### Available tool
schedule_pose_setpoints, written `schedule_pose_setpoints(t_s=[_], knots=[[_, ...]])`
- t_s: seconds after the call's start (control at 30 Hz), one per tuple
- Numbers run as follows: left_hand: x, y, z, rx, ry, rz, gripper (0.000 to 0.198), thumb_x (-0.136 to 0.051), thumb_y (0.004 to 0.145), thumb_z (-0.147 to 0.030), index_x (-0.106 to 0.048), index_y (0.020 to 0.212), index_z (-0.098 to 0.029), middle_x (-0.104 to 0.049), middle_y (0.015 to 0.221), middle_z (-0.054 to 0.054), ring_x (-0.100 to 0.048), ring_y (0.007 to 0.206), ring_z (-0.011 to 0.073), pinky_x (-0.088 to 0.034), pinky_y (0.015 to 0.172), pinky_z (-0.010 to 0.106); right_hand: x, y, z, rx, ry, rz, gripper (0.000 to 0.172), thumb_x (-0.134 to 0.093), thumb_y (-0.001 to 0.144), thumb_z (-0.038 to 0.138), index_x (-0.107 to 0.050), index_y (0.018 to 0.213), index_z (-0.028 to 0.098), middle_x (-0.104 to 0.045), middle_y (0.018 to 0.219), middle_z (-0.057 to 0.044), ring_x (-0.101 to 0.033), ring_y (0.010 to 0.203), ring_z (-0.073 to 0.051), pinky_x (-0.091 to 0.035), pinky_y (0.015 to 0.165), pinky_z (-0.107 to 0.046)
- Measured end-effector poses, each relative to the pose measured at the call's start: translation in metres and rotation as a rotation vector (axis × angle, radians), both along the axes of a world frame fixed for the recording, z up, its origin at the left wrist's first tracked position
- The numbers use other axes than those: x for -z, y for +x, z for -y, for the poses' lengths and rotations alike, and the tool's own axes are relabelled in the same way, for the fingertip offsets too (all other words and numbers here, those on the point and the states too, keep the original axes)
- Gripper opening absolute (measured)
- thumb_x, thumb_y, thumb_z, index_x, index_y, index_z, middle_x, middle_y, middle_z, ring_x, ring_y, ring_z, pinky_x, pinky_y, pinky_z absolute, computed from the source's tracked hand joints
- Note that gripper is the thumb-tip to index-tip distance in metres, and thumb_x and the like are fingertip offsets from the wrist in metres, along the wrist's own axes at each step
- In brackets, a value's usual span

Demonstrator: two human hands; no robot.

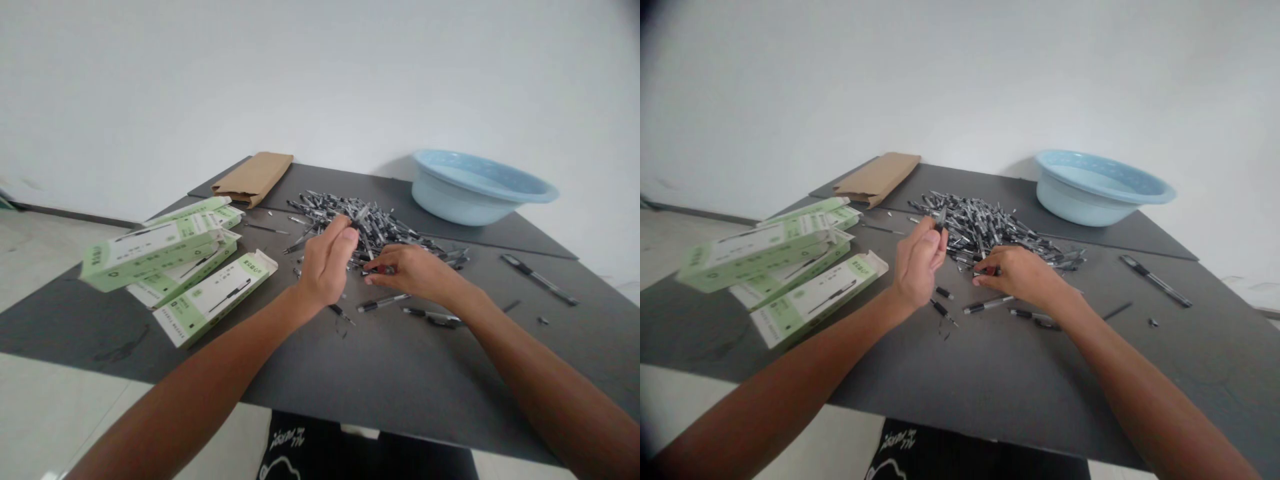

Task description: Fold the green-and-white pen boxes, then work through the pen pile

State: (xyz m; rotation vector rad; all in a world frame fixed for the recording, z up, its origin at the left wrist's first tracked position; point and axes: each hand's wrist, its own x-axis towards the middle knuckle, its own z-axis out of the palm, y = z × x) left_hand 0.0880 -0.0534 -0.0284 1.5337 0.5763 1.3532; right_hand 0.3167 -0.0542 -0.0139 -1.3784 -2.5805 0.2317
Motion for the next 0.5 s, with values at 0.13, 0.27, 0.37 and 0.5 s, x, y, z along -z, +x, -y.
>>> schedule_pose_setpoints(t_s=[0.13,0.27,0.37,0.5], knots=[[0.004,0.002,0.011,-0.111,0.450,-0.239,0.037,-0.040,0.113,-0.045,-0.052,0.085,-0.023,-0.048,0.067,-0.003,-0.045,0.058,0.0161,-0.030,0.059,0.033,-0.002,0.006,0.014,0.031,0.025,-0.034,0.029,-0.069,0.103,0.047,-0.084,0.119,0.029,-0.081,0.096,-0.004,-0.074,0.084,-0.022,-0.052,0.076,-0.033],[0.007,0.004,0.014,-0.100,0.689,-0.308,0.026,-0.042,0.110,-0.030,-0.058,0.091,-0.022,-0.056,0.070,-0.001,-0.053,0.061,0.0165,-0.036,0.062,0.031,0.002,0.023,0.025,0.087,0.051,-0.069,0.031,-0.067,0.103,0.049,-0.084,0.119,0.027,-0.080,0.094,-0.006,-0.074,0.084,-0.023,-0.050,0.074,-0.034],[0.008,0.004,0.014,-0.098,0.784,-0.308,0.019,-0.046,0.106,-0.024,-0.060,0.094,-0.022,-0.059,0.071,0.000,-0.054,0.063,0.0170,-0.038,0.064,0.031,0.006,0.037,0.030,0.093,0.039,-0.100,0.034,-0.065,0.104,0.050,-0.083,0.122,0.027,-0.079,0.097,-0.006,-0.074,0.086,-0.023,-0.051,0.076,-0.034],[0.006,0.004,0.015,-0.095,0.841,-0.338,0.012,-0.050,0.101,-0.020,-0.061,0.098,-0.022,-0.061,0.072,0.001,-0.054,0.064,0.0172,-0.040,0.064,0.031,0.004,0.055,0.036,0.087,0.020,-0.151,0.035,-0.065,0.104,0.051,-0.083,0.123,0.028,-0.079,0.097,-0.005,-0.072,0.083,-0.020,-0.052,0.076,-0.033]])
